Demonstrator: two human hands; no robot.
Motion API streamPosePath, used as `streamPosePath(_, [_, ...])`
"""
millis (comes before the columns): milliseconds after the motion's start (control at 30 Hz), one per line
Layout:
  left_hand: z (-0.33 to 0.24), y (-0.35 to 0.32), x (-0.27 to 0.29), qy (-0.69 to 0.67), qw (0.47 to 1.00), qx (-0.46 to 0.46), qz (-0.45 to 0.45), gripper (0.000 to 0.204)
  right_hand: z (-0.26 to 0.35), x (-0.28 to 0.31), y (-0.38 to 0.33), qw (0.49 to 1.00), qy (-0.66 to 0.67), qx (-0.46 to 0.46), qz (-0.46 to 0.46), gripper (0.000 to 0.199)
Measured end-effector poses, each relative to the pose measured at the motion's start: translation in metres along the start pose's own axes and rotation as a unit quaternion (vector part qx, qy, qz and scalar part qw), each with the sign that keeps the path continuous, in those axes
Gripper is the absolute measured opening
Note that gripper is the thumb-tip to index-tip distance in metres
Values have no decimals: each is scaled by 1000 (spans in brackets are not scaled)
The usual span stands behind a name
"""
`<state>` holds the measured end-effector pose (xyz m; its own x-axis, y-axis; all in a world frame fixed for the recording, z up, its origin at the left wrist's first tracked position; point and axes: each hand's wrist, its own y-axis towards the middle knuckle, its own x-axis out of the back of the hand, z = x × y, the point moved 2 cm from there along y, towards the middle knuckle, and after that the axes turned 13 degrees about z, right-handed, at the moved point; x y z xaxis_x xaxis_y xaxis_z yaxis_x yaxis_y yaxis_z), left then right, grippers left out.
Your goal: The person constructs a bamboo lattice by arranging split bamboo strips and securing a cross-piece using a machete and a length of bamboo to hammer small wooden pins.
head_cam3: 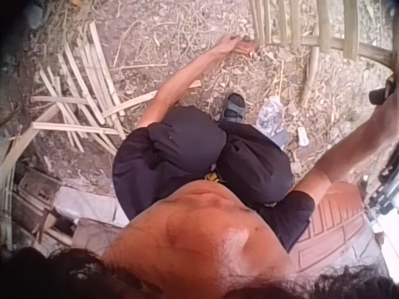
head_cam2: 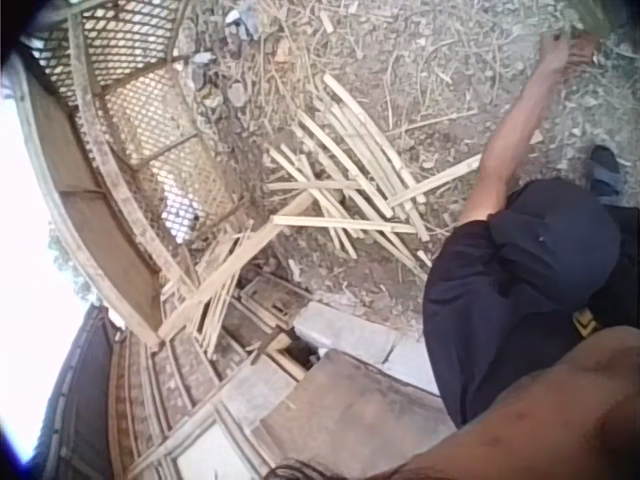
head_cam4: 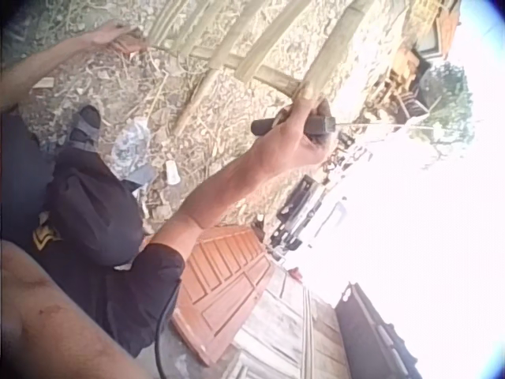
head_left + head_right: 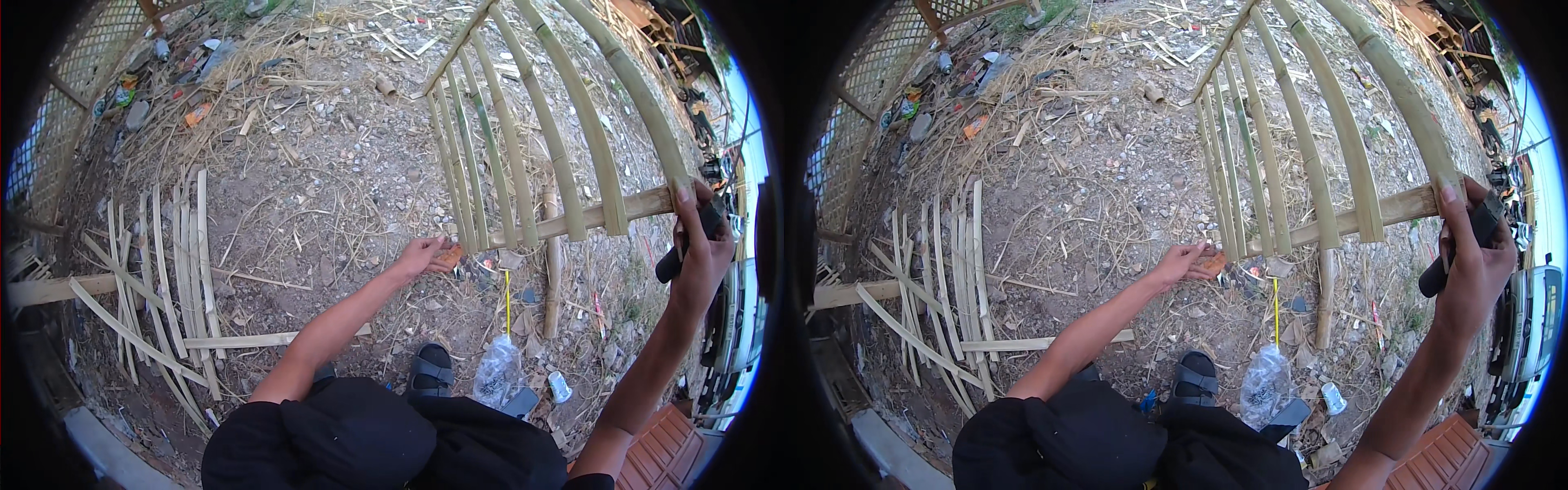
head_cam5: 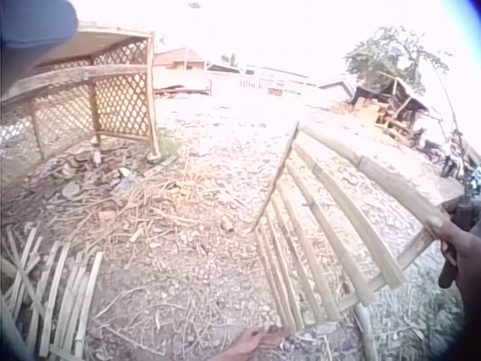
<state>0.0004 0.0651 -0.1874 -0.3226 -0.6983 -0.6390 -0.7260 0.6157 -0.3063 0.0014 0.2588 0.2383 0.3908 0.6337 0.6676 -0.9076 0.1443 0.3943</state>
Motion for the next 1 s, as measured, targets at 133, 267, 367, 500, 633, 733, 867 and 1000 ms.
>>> streamPosePath(133, [-44,-42,-2,43,998,-29,-46,46,46,-29,-27,997,-48,52,21,26])
streamPosePath(267, [-95,-107,0,36,992,-108,-49,44,88,-66,-58,982,-6,174,75,20])
streamPosePath(367, [-118,-166,-4,42,982,-174,-57,43,112,-90,-86,941,-62,290,162,28])
streamPosePath(500, [-125,-225,-18,2,969,-247,-15,44,124,-130,-132,879,-103,384,263,34])
streamPosePath(633, [-103,-269,-23,-109,966,-233,7,48,118,-175,-181,801,-180,492,290,31])
streamPosePath(733, [-79,-284,-24,-149,973,-173,-40,46,114,-203,-209,773,-189,496,348,38])
streamPosePath(867, [-53,-297,-14,-199,961,-178,-66,40,107,-236,-239,758,-184,519,349,43])
streamPosePath(1000, [-46,-291,-12,-219,957,-168,-85,31,97,-247,-248,776,-164,499,348,46])
